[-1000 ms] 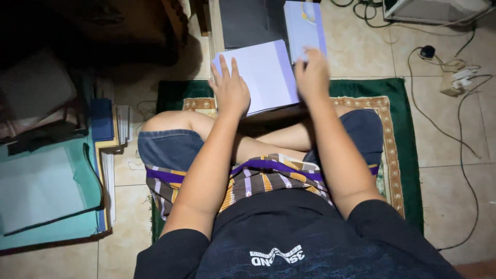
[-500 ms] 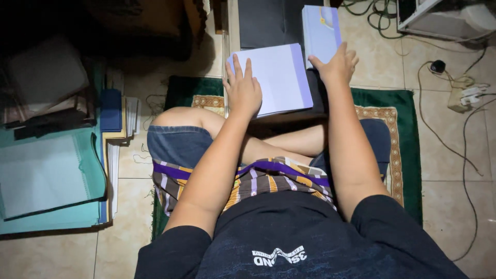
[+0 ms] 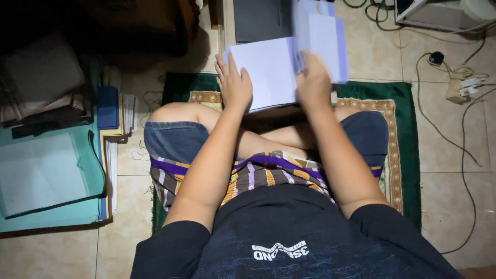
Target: Organizing and aligning a stack of papers on the floor
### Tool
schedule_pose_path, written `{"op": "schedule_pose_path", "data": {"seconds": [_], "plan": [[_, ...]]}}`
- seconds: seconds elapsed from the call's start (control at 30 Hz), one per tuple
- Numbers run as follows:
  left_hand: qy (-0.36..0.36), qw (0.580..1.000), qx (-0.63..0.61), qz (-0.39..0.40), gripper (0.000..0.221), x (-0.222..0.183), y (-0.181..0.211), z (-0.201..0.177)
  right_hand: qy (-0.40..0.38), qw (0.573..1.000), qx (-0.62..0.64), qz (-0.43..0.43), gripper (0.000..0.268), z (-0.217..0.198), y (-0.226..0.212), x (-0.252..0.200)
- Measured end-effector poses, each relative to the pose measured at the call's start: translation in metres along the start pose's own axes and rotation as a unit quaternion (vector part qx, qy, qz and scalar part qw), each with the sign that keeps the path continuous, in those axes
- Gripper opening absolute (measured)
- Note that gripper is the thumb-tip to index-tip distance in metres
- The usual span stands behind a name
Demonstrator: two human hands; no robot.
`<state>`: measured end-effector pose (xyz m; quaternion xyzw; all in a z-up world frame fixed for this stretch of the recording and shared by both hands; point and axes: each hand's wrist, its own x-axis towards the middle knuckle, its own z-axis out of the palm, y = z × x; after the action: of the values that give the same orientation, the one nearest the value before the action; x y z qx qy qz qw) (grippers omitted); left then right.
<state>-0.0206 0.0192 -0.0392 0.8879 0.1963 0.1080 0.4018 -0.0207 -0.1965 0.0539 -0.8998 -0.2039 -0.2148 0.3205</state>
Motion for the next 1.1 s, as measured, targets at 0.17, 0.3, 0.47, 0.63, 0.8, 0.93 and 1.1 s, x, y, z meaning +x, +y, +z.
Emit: {"op": "schedule_pose_path", "data": {"seconds": [0.17,0.3,0.47,0.63,0.8,0.93,1.1], "plan": [[-0.024,0.993,-0.112,-0.03,0.071,0.018,-0.018,0.008,-0.127,0.984,-0.04,-0.119,0.049,0.025,-0.069,-0.047],[-0.041,0.995,-0.088,-0.001,0.078,0.016,-0.029,0.012,-0.219,0.954,-0.065,-0.193,0.054,0.002,-0.092,-0.042],[-0.029,0.999,-0.004,0.02,0.073,0.013,-0.02,0.007,-0.158,0.983,-0.09,-0.016,0.057,-0.01,-0.035,-0.036],[-0.031,0.999,-0.003,0.017,0.07,0.004,-0.011,0.0,-0.234,0.963,-0.047,0.127,0.07,-0.018,-0.018,-0.039],[-0.033,0.999,-0.016,0.007,0.071,0.002,-0.007,-0.005,-0.249,0.959,-0.037,0.134,0.086,-0.016,-0.025,-0.043],[-0.039,0.999,0.029,0.018,0.077,-0.006,0.005,-0.01,-0.261,0.951,-0.035,0.164,0.081,-0.014,-0.028,-0.039],[-0.032,0.986,0.154,0.049,0.06,-0.018,0.025,-0.022,-0.236,0.952,-0.17,-0.097,0.049,0.025,-0.027,-0.036]]}}
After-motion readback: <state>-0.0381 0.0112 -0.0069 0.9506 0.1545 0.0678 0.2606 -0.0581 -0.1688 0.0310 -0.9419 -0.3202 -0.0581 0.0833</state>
